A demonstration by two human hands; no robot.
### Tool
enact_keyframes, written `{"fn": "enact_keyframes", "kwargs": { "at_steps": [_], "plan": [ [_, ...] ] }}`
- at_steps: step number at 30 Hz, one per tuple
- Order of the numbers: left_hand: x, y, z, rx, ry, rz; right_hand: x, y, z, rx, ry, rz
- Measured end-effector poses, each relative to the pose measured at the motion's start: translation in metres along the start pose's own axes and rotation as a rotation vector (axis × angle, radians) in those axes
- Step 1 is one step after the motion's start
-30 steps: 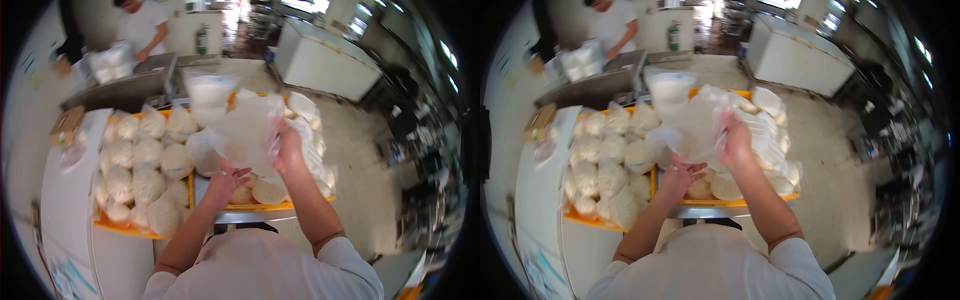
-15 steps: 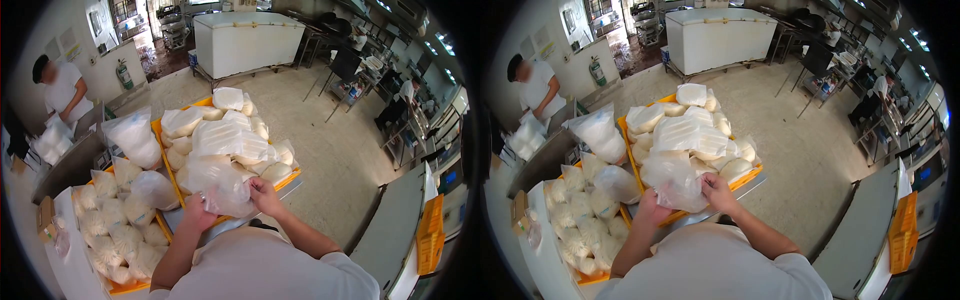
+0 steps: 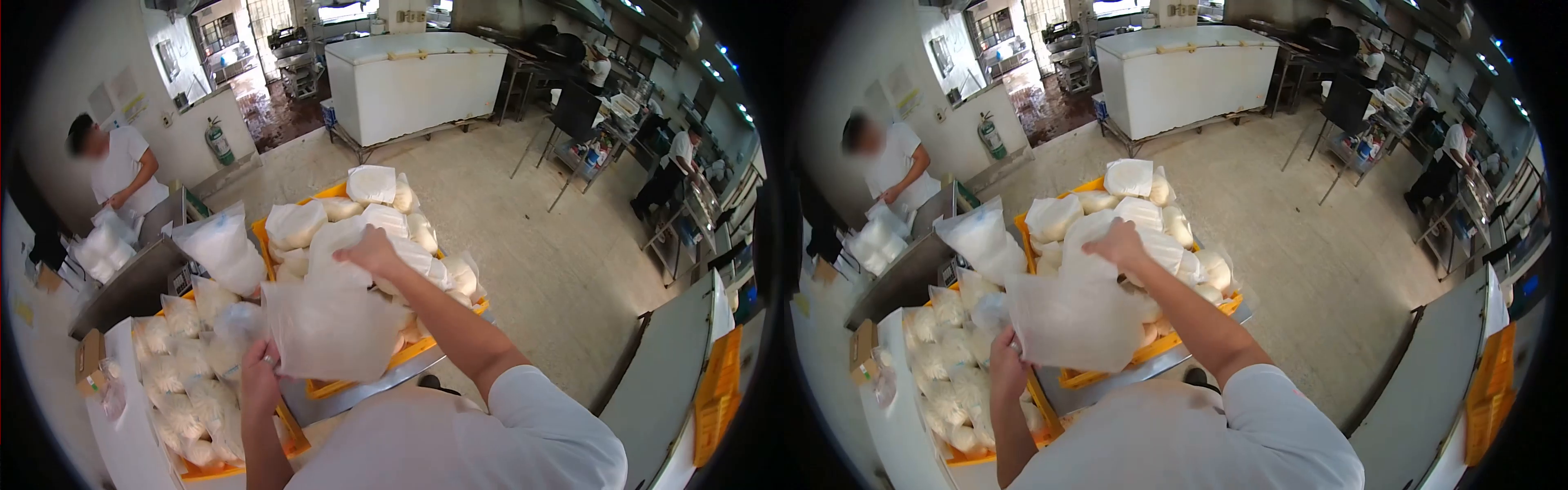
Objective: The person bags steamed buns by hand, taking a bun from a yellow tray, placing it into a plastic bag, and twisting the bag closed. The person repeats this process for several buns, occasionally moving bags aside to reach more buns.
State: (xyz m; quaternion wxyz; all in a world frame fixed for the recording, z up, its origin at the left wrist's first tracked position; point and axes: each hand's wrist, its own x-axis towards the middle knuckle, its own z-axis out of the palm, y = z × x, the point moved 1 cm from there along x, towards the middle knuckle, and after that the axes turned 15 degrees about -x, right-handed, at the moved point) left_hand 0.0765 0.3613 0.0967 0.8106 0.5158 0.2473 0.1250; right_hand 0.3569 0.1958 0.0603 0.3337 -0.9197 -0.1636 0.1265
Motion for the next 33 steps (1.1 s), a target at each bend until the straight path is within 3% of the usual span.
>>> {"fn": "enact_keyframes", "kwargs": {
  "at_steps": [2,5,8,11,14,17,18,21,23,25,26,28,31,33],
  "plan": [
    [0.003,0.002,-0.014,0.094,0.003,0.014,-0.015,-0.011,0.018,-0.096,0.196,-0.063],
    [-0.001,0.015,-0.006,0.091,-0.024,0.000,-0.044,-0.016,0.006,0.184,-0.009,-0.056],
    [0.019,0.002,-0.004,0.042,-0.076,0.038,-0.056,0.019,-0.006,0.532,0.194,-0.033],
    [0.030,-0.003,0.032,-0.038,-0.205,-0.001,-0.121,0.025,-0.102,0.820,0.134,-0.013],
    [0.058,-0.014,0.066,-0.078,-0.287,-0.100,-0.189,0.037,-0.162,0.839,0.400,-0.322],
    [0.079,-0.027,0.112,-0.037,-0.421,-0.067,-0.249,0.061,-0.181,1.609,0.193,-0.623],
    [0.085,-0.034,0.125,-0.033,-0.443,-0.049,-0.266,0.078,-0.173,1.709,0.131,-0.359],
    [0.079,-0.034,0.165,0.061,-0.546,-0.174,-0.305,0.149,-0.084,1.988,-0.095,-0.259],
    [0.075,-0.040,0.190,0.112,-0.567,-0.197,-0.328,0.152,-0.068,1.967,-0.035,-0.238],
    [0.070,-0.045,0.208,0.183,-0.566,-0.183,-0.358,0.108,-0.087,1.818,0.061,-0.242],
    [0.071,-0.052,0.214,0.209,-0.577,-0.132,-0.366,0.104,-0.091,1.921,0.001,-0.275],
    [0.080,-0.073,0.231,0.248,-0.605,-0.013,-0.375,0.104,-0.105,2.106,-0.130,-0.364],
    [0.062,-0.098,0.249,0.324,-0.822,0.362,-0.367,0.094,-0.117,1.864,-0.180,-0.245],
    [0.044,-0.120,0.247,0.344,-0.929,0.172,-0.352,0.082,-0.122,1.719,-0.198,-0.229]
  ]
}}
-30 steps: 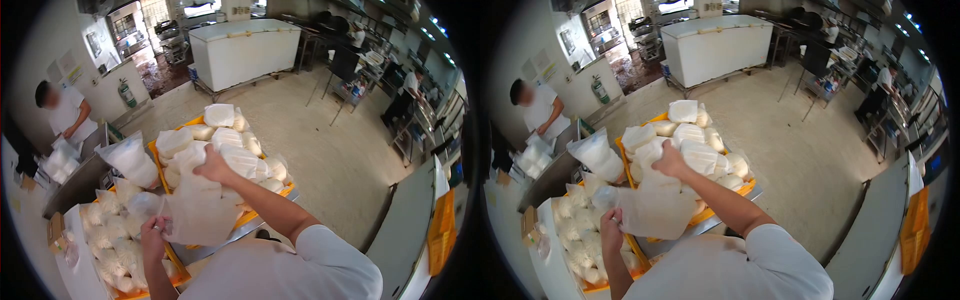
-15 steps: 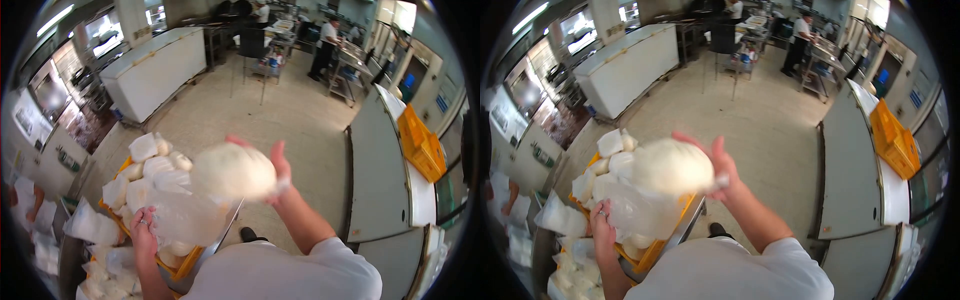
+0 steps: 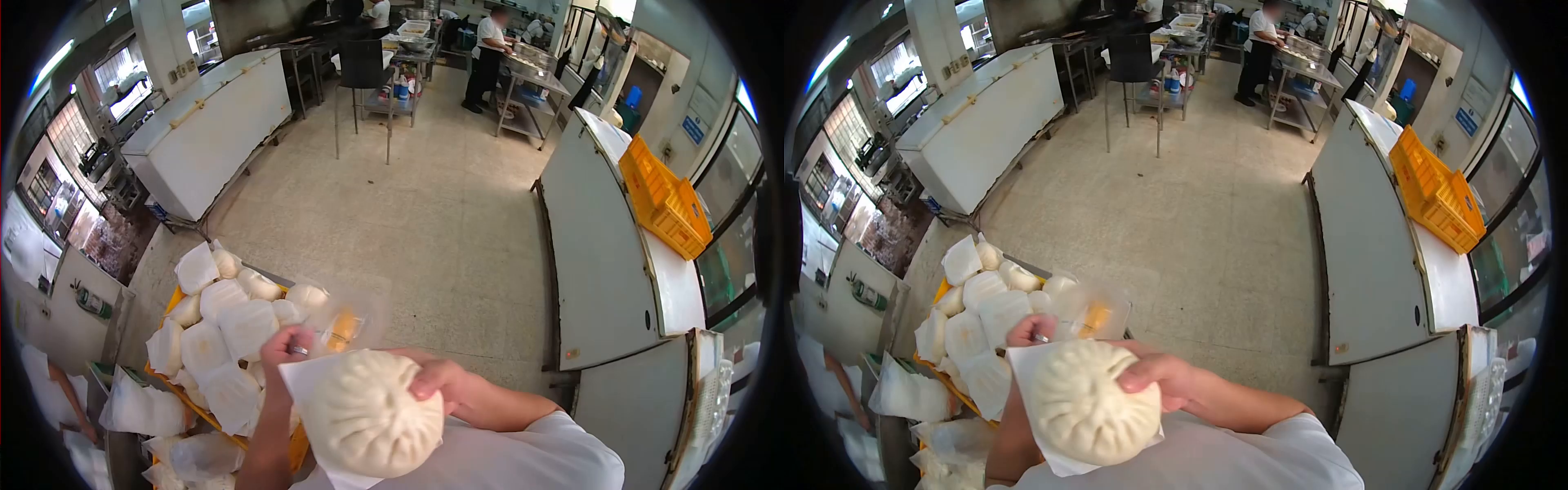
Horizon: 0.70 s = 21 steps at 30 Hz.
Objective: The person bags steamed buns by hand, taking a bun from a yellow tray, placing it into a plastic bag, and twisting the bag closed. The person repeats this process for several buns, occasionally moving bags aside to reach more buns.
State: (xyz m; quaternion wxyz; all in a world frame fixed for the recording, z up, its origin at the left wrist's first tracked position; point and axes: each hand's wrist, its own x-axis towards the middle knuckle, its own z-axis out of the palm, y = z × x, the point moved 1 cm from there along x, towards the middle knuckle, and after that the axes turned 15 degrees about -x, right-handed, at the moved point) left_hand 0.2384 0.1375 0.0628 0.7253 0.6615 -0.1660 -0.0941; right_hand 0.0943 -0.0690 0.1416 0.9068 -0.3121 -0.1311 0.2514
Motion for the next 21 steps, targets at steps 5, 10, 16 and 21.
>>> {"fn": "enact_keyframes", "kwargs": {
  "at_steps": [5,10,16,21],
  "plan": [
    [-0.019,0.004,0.017,-0.988,0.082,-0.449,0.013,-0.007,-0.025,-0.048,0.233,0.066],
    [-0.034,-0.001,0.015,-0.681,0.032,-0.189,0.016,0.008,-0.067,-0.064,0.452,0.072],
    [-0.040,0.011,0.031,-0.211,0.091,-0.004,0.030,0.024,-0.069,0.058,0.659,-0.016],
    [-0.027,0.048,0.028,0.224,0.025,0.397,0.059,0.031,-0.055,-0.425,0.717,-0.209]
  ]
}}
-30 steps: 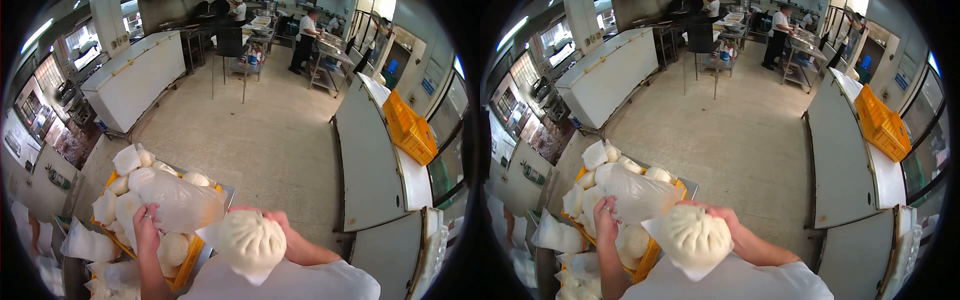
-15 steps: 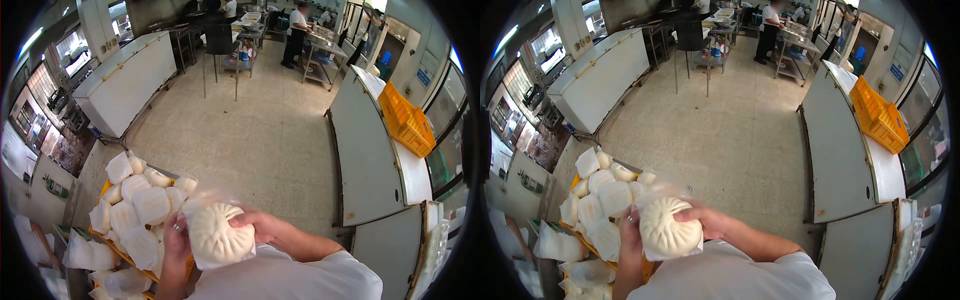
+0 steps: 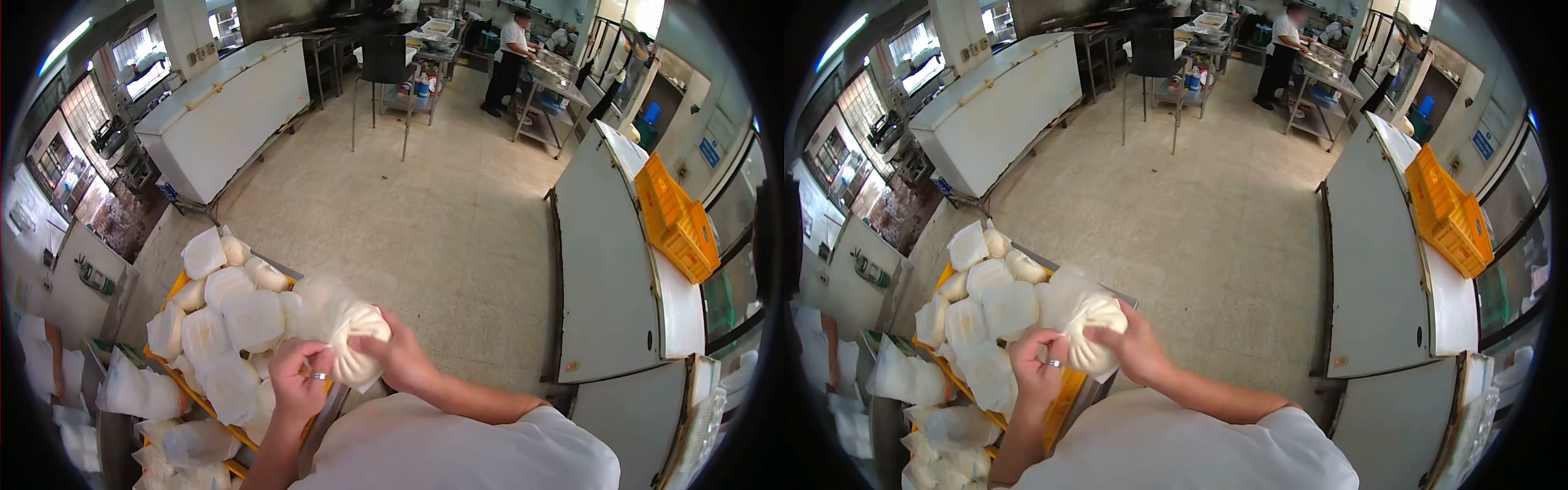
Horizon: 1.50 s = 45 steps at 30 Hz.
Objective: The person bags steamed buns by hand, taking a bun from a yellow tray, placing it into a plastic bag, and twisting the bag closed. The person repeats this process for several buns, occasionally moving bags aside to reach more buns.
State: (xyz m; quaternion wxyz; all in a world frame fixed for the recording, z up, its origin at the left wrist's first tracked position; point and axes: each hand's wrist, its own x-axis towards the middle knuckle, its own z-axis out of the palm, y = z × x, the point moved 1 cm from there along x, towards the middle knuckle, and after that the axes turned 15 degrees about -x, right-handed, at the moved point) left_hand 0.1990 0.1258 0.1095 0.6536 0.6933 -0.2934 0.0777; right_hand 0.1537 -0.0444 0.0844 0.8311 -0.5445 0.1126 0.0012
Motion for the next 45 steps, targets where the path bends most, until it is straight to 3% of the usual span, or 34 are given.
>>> {"fn": "enact_keyframes", "kwargs": {
  "at_steps": [1,2,5,8,11,13,15,16,17,20,21,24,25,27,29,31,33,34,36,37,39,42,45],
  "plan": [
    [0.005,0.010,0.000,0.106,-0.071,0.077,0.002,-0.006,0.004,0.133,-0.009,0.195],
    [0.010,0.020,0.000,0.216,-0.138,0.153,0.005,-0.006,0.006,0.211,-0.052,0.226],
    [0.000,0.021,-0.003,0.205,0.037,0.101,0.016,0.001,0.009,0.415,-0.146,0.389],
    [-0.022,0.002,-0.005,0.098,0.112,0.025,0.025,-0.008,0.025,0.464,-0.079,0.336],
    [-0.036,0.001,-0.003,0.115,0.057,0.077,0.039,0.027,0.032,0.412,-0.107,0.194],
    [-0.040,-0.001,-0.007,0.113,0.054,0.113,0.036,0.034,0.048,0.085,0.020,-0.021],
    [-0.036,-0.001,-0.013,0.088,0.216,-0.076,0.035,0.036,0.062,-0.190,0.055,-0.273],
    [-0.032,-0.002,-0.019,0.072,0.295,-0.168,0.034,0.039,0.067,-0.254,0.035,-0.307],
    [-0.029,-0.007,-0.028,0.124,0.340,-0.139,0.034,0.042,0.071,-0.316,0.018,-0.347],
    [-0.020,-0.012,-0.046,0.108,0.357,-0.213,0.028,0.042,0.085,-0.455,-0.045,-0.366],
    [-0.015,-0.010,-0.045,0.086,0.426,-0.119,0.028,0.039,0.087,-0.495,-0.057,-0.363],
    [-0.016,0.001,-0.036,0.173,0.204,0.162,0.036,0.064,0.074,-0.654,-0.133,-0.409],
    [-0.018,0.008,-0.030,0.213,0.062,0.266,0.038,0.068,0.066,-0.709,-0.191,-0.595],
    [-0.018,0.024,-0.017,0.232,-0.015,0.265,0.037,0.060,0.062,-0.802,-0.137,-0.855],
    [-0.018,0.012,-0.014,0.153,0.048,0.215,0.035,0.054,0.066,-0.665,-0.079,-0.734],
    [-0.023,0.009,-0.003,0.100,0.006,0.080,0.035,0.061,0.062,-0.301,-0.184,-0.369],
    [-0.038,0.018,0.002,0.092,-0.132,-0.137,0.044,0.053,0.052,-0.568,-0.078,-0.196],
    [-0.040,0.016,0.008,0.044,-0.123,-0.133,0.048,0.049,0.049,-0.691,-0.035,-0.096],
    [-0.043,0.013,0.018,-0.042,-0.093,-0.138,0.048,0.055,0.051,-0.557,0.051,-0.160],
    [-0.039,0.015,0.017,-0.065,-0.090,-0.109,0.039,0.066,0.055,-0.308,0.096,-0.330],
    [-0.027,0.020,0.012,-0.111,-0.066,-0.054,0.035,0.082,0.054,-0.276,0.077,-0.399],
    [-0.002,-0.006,-0.019,-0.391,0.247,-0.259,0.039,0.087,0.049,-0.824,-0.087,-0.271],
    [0.008,-0.001,-0.049,-0.569,0.470,-0.449,0.007,0.029,0.072,-1.233,-0.267,-0.409]
  ]
}}
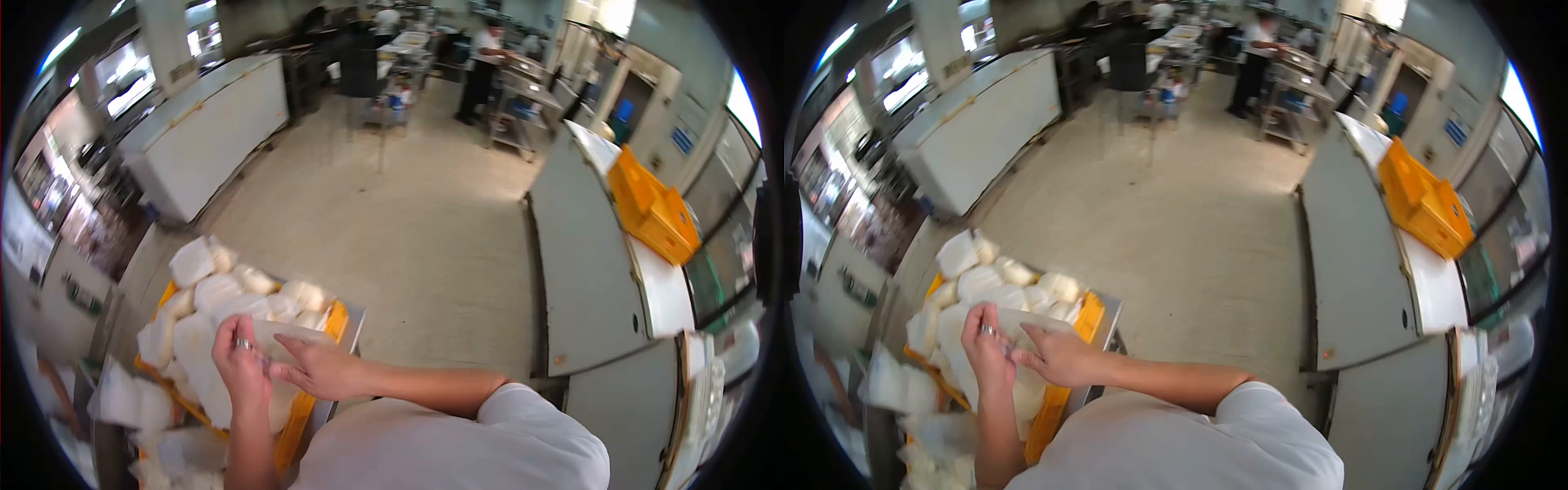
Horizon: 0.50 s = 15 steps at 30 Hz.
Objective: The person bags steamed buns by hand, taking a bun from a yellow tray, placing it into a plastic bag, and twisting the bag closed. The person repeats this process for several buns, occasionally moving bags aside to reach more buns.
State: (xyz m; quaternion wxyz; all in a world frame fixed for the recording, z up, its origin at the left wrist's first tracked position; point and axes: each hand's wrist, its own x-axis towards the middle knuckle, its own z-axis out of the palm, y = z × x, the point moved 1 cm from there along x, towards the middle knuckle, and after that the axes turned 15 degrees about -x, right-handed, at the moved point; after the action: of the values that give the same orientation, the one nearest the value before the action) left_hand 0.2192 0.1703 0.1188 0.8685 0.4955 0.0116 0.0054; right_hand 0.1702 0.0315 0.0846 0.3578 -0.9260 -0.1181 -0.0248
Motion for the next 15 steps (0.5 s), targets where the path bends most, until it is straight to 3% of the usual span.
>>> {"fn": "enact_keyframes", "kwargs": {
  "at_steps": [2,4,6,9,12,15],
  "plan": [
    [0.009,0.018,-0.013,-0.062,0.146,-0.036,-0.008,-0.042,-0.047,-0.277,-0.188,-0.093],
    [0.013,0.035,-0.029,-0.033,0.137,0.022,-0.006,-0.032,-0.028,-0.376,0.152,-0.235],
    [0.015,0.037,-0.044,0.150,0.051,0.101,0.012,-0.035,-0.030,-0.268,0.070,-0.085],
    [-0.003,0.053,-0.046,0.228,-0.049,0.064,0.050,-0.037,-0.016,-0.156,0.014,-0.325],
    [-0.006,0.060,-0.063,0.213,-0.138,0.033,0.070,-0.049,-0.015,-0.096,0.002,-0.376],
    [-0.011,0.064,-0.085,0.034,-0.216,0.428,0.075,-0.075,-0.027,-0.007,0.030,-0.283]
  ]
}}
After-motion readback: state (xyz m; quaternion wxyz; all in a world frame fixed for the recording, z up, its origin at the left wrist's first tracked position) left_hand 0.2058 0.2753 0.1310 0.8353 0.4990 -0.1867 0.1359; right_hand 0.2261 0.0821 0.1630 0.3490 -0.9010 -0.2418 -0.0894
